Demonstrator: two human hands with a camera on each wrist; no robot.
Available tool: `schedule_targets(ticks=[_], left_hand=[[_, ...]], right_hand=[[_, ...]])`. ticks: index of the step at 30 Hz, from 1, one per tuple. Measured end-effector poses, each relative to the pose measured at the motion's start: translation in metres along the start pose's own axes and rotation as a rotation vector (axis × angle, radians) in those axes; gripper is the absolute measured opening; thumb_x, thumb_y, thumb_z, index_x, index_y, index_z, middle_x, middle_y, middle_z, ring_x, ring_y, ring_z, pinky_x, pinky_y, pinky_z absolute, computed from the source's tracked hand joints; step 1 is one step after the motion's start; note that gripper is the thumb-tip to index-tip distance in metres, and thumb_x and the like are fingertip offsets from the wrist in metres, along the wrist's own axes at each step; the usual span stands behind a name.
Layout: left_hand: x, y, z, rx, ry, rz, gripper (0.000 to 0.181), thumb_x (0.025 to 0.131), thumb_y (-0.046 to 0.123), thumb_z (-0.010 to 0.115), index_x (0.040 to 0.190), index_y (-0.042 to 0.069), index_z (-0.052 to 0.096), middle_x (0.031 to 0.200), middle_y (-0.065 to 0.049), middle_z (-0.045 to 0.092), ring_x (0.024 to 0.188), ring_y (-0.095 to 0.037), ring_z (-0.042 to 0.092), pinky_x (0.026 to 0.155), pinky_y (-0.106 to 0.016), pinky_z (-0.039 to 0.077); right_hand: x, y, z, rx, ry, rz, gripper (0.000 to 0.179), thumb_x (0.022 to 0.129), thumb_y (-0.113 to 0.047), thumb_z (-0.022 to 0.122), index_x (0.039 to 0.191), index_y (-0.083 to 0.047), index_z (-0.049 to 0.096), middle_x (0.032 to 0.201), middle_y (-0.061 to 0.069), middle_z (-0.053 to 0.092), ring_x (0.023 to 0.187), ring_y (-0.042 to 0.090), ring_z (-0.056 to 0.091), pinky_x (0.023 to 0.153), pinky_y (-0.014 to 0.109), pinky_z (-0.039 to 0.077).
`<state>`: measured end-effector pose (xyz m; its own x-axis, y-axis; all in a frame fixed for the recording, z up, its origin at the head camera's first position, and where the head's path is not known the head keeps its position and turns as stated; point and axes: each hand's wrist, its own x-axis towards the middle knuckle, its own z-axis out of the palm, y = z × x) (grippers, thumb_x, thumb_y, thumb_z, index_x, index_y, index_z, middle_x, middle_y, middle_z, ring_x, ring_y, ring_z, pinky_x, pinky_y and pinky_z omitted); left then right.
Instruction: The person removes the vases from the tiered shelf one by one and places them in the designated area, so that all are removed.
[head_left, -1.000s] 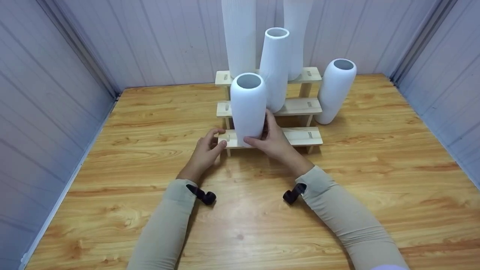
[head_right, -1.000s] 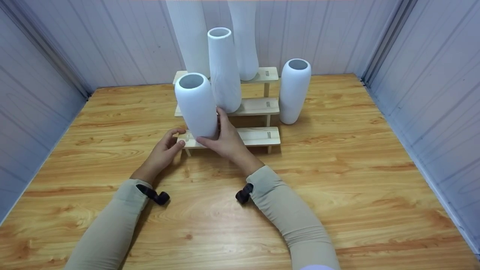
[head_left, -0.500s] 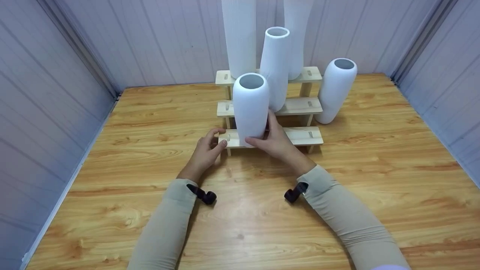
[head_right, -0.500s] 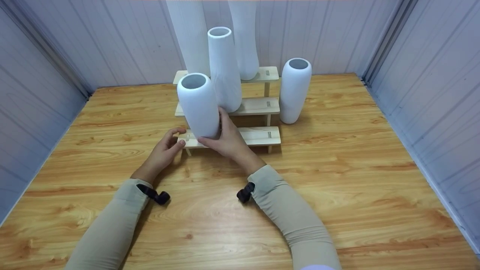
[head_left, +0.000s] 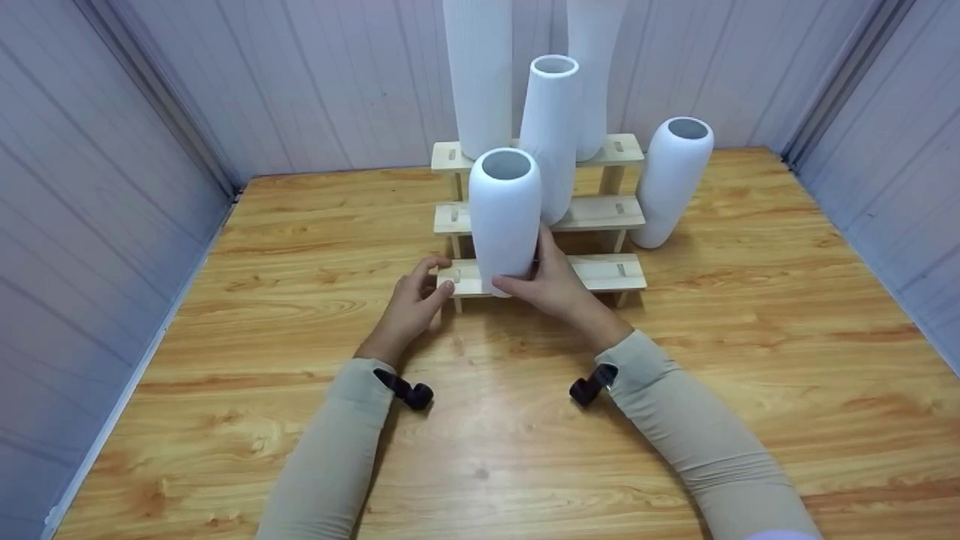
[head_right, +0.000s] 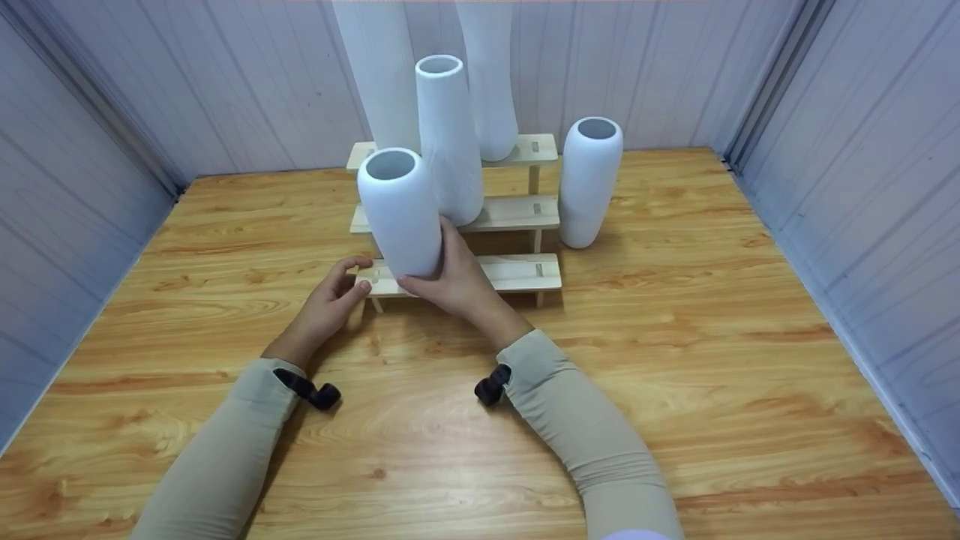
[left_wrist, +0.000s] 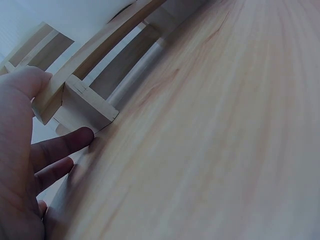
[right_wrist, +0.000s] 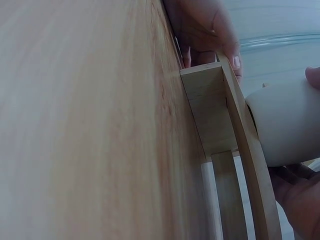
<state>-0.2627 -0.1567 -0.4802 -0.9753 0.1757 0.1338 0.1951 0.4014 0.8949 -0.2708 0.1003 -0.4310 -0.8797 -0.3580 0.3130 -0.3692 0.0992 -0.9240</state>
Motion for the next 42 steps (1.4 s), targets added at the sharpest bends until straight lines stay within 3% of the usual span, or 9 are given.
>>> schedule_targets(ticks=[7, 17, 28, 42], left_hand=[[-0.0004, 0.0008, -0.0002, 0.009, -0.003, -0.003, 0.036, 0.103, 0.026, 0.06, 0.137, 0.02, 0.052, 0.119, -0.019, 0.068, 0.113, -0.034, 0.065, 0.097, -0.05, 0.049], [0.0002, 0.0002, 0.0006, 0.023, 0.01, -0.006, 0.035, 0.102, 0.025, 0.061, 0.136, 0.02, 0.053, 0.12, -0.02, 0.068, 0.113, -0.035, 0.065, 0.099, -0.05, 0.047], [0.0, 0.0011, 0.0002, 0.018, 0.003, 0.018, 0.035, 0.102, 0.022, 0.06, 0.136, 0.018, 0.053, 0.119, -0.019, 0.069, 0.113, -0.034, 0.066, 0.1, -0.05, 0.048], [-0.0002, 0.0015, 0.0005, 0.004, 0.011, -0.032, 0.036, 0.102, 0.026, 0.061, 0.137, 0.02, 0.053, 0.122, -0.018, 0.068, 0.117, -0.034, 0.063, 0.105, -0.05, 0.043]], right_hand=[[-0.0013, -0.0021, 0.0013, -0.026, 0.011, 0.032, 0.101, 0.08, -0.014, 0.086, 0.157, -0.013, 0.021, 0.148, 0.014, 0.045, 0.132, 0.029, 0.049, 0.11, 0.047, 0.037], [-0.0019, -0.0016, -0.0004, -0.054, 0.007, 0.047, 0.102, 0.079, -0.021, 0.088, 0.157, -0.016, 0.021, 0.148, 0.01, 0.045, 0.133, 0.026, 0.049, 0.111, 0.046, 0.037], [-0.0018, -0.0021, -0.0041, -0.063, -0.01, 0.023, 0.104, 0.078, -0.021, 0.089, 0.157, -0.019, 0.021, 0.147, 0.009, 0.047, 0.132, 0.025, 0.05, 0.11, 0.045, 0.038], [-0.0016, -0.005, -0.007, -0.082, -0.008, 0.064, 0.103, 0.076, -0.023, 0.09, 0.156, -0.019, 0.025, 0.145, 0.008, 0.05, 0.13, 0.025, 0.053, 0.108, 0.045, 0.041]])
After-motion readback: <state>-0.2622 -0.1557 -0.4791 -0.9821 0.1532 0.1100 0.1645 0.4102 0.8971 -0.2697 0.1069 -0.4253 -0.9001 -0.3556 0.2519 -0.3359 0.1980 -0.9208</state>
